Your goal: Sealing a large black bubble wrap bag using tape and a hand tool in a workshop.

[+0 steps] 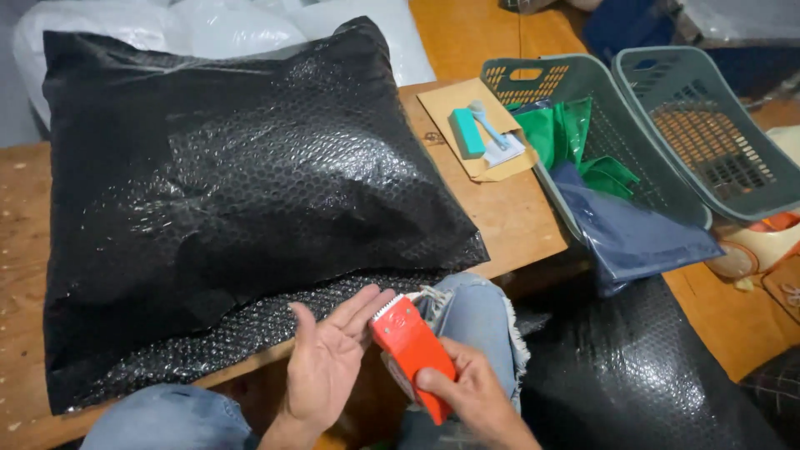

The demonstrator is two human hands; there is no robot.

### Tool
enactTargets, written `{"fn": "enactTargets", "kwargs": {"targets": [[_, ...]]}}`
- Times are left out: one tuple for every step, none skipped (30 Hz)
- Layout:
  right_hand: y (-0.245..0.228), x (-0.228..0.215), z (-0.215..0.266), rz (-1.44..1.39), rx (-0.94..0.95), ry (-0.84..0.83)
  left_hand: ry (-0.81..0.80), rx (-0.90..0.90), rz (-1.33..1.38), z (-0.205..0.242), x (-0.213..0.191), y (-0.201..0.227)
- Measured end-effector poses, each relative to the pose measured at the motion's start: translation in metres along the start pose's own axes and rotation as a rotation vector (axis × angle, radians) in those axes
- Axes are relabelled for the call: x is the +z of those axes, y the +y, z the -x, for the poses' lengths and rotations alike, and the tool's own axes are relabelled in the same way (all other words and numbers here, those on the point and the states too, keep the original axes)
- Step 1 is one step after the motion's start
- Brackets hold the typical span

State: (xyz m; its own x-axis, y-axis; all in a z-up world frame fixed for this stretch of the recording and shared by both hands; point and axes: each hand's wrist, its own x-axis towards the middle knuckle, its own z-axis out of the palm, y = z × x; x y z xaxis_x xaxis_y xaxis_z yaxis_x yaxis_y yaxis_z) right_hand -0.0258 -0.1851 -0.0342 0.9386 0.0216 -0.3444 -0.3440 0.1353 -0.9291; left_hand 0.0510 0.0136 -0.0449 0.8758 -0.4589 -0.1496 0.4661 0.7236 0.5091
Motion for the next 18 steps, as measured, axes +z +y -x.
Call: {"fn": "enactTargets", "kwargs": {"targets": [[0.010,0.002,-0.002,0.021,0.043,0.008,0.076,-0.033,-0.095,0.000,-0.001,0.002],[0.016,0.001,-0.004,0.022,0.049,0.007,0.080,-0.035,-0.092,-0.001,0.003,0.003],[0.023,0.000,-0.005,0.013,0.040,0.013,0.217,-0.094,-0.124,-0.002,0.007,0.004],[0.029,-0.001,-0.005,0.004,0.032,0.018,0.353,-0.157,-0.156,-0.003,0.012,0.005],[0.029,-0.001,-0.005,0.003,0.037,0.019,0.357,-0.160,-0.154,-0.004,0.029,0.015],[0.030,-0.001,-0.004,0.029,0.029,-0.006,0.501,-0.201,-0.179,-0.006,0.047,0.024],[0.030,0.000,-0.003,0.054,0.023,-0.033,0.648,-0.245,-0.204,-0.007,0.065,0.033],[0.029,0.001,-0.002,0.051,0.030,-0.034,0.654,-0.249,-0.204,-0.008,0.059,0.029],[0.027,0.002,0.000,0.073,0.045,-0.045,0.651,-0.241,-0.234,-0.009,0.053,0.025],[0.026,0.003,0.001,0.095,0.060,-0.057,0.647,-0.233,-0.264,-0.010,0.048,0.021],[0.025,0.005,0.001,0.091,0.066,-0.057,0.652,-0.238,-0.265,-0.010,0.044,0.018],[0.025,0.007,0.002,0.120,0.080,-0.059,0.665,-0.225,-0.248,-0.011,0.041,0.015],[0.024,0.008,0.003,0.148,0.093,-0.059,0.676,-0.213,-0.231,-0.012,0.038,0.012],[0.027,0.009,0.004,0.144,0.098,-0.057,0.679,-0.218,-0.233,-0.011,0.027,0.005],[0.029,0.010,0.004,0.133,0.133,-0.084,0.659,-0.151,-0.213,-0.012,0.016,-0.002],[0.031,0.011,0.005,0.121,0.167,-0.112,0.639,-0.084,-0.192,-0.011,0.006,-0.009],[0.031,0.012,0.006,0.118,0.168,-0.111,0.640,-0.086,-0.195,-0.010,0.004,-0.010],[0.030,0.012,0.008,0.145,0.163,-0.114,0.639,-0.064,-0.213,-0.009,0.003,-0.011]]}}
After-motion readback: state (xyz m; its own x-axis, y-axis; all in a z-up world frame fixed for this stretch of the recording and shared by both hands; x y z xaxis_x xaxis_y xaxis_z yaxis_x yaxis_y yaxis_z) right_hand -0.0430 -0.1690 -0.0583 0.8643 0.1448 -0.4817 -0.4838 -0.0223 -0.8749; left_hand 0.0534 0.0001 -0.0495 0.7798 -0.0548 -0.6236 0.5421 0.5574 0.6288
